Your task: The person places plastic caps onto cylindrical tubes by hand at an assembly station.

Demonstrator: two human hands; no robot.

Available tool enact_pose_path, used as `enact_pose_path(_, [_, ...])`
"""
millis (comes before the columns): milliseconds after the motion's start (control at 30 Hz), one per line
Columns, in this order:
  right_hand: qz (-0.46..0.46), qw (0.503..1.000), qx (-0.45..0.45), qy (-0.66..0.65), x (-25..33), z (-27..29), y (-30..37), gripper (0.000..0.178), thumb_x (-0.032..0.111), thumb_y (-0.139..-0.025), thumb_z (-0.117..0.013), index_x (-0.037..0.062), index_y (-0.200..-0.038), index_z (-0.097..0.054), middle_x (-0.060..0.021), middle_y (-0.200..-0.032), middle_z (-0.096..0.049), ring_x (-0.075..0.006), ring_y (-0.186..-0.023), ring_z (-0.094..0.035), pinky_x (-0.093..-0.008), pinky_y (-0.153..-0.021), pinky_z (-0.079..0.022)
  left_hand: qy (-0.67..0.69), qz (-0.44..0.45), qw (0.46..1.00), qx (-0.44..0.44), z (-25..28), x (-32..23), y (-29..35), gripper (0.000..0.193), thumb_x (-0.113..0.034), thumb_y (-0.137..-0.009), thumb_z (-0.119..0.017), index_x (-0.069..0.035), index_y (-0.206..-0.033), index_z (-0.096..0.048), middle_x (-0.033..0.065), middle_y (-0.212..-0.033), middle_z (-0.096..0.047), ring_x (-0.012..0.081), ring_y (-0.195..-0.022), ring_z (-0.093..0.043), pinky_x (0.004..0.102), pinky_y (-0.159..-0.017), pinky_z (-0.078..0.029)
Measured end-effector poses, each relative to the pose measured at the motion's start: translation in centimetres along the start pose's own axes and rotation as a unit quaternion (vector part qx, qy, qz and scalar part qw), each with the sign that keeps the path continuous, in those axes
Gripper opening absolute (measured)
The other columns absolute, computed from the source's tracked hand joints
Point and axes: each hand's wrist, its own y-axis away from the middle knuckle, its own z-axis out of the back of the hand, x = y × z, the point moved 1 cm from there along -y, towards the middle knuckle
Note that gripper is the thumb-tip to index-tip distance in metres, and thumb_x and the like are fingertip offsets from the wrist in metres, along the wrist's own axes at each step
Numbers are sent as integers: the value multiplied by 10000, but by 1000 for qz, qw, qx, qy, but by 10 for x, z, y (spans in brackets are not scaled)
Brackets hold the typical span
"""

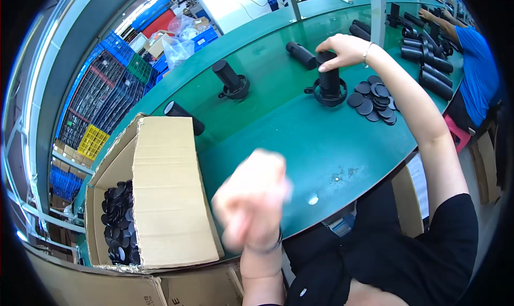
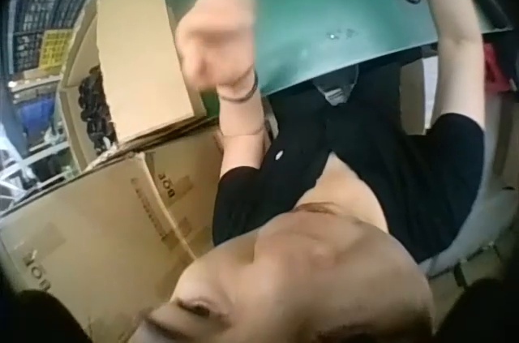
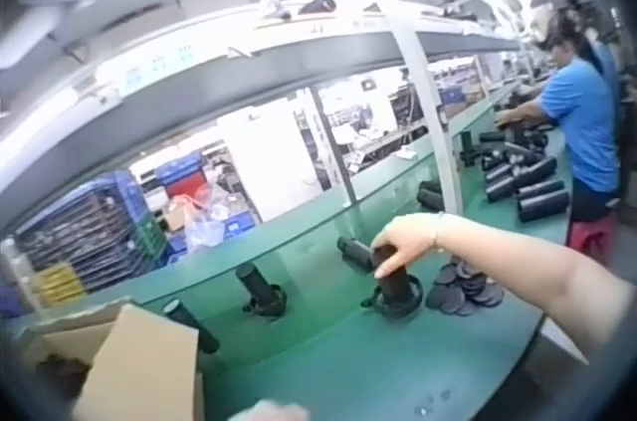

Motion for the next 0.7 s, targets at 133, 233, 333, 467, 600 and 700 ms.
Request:
enact_pose_path(133, [-4, 989, -80, 125, 27, 5, 2, 632, 470, -738, -712, 1, -1151, -611, -188, -1035, -641, -350, -985, -605, -406, -878, -483, -140, 224, 948, -177, 80, 79, 18, 173, -152, -891, -537, -3, -843, -609, 76, -830, -620, 138, -768, -542, 263, -686, -417])
enact_pose_path(233, [138, 975, -160, 64, 73, 7, -33, 472, 360, -817, -673, 18, -1137, -619, -178, -1052, -638, -339, -1022, -593, -415, -879, -479, -165, 270, 896, -311, 127, 101, 37, 158, -138, -907, -549, -12, -835, -610, 47, -799, -614, 88, -725, -537, 219, -644, -409])
enact_pose_path(333, [232, 968, -30, -92, 149, -11, -86, 340, 214, -838, -641, 21, -1117, -625, -182, -1044, -651, -340, -964, -622, -397, -841, -492, -284, 229, 886, -287, 148, 111, 45, 133, -118, -900, -566, -18, -825, -611, 35, -776, -608, 77, -700, -531, 206, -620, -404])
enact_pose_path(467, [219, 971, -22, -94, 221, -77, -184, 479, 156, -829, -631, 73, -1286, -517, -198, -1135, -618, -363, -1032, -594, -413, -886, -476, -343, 210, 873, -277, 164, 124, 51, 112, -79, -892, -571, -6, -813, -605, 12, -754, -596, 55, -676, -511, 201, -599, -401])
enact_pose_path(600, [169, 964, -2, -205, 284, -107, -240, 617, 149, -828, -635, 145, -1397, -397, -217, -1201, -578, -363, -1077, -573, -422, -897, -474, -364, 196, 859, -302, 170, 119, 55, 125, -71, -889, -578, 9, -795, -595, 2, -733, -580, 52, -656, -490, 206, -592, -404])
enact_pose_path(700, [144, 971, -31, -188, 293, -126, -253, 527, 155, -830, -642, 138, -1333, -486, -222, -1131, -610, -356, -1029, -598, -421, -869, -488, -360, 194, 861, -301, 168, 122, 53, 116, -72, -889, -580, 15, -814, -595, 9, -736, -576, 68, -663, -495, 210, -608, -413])
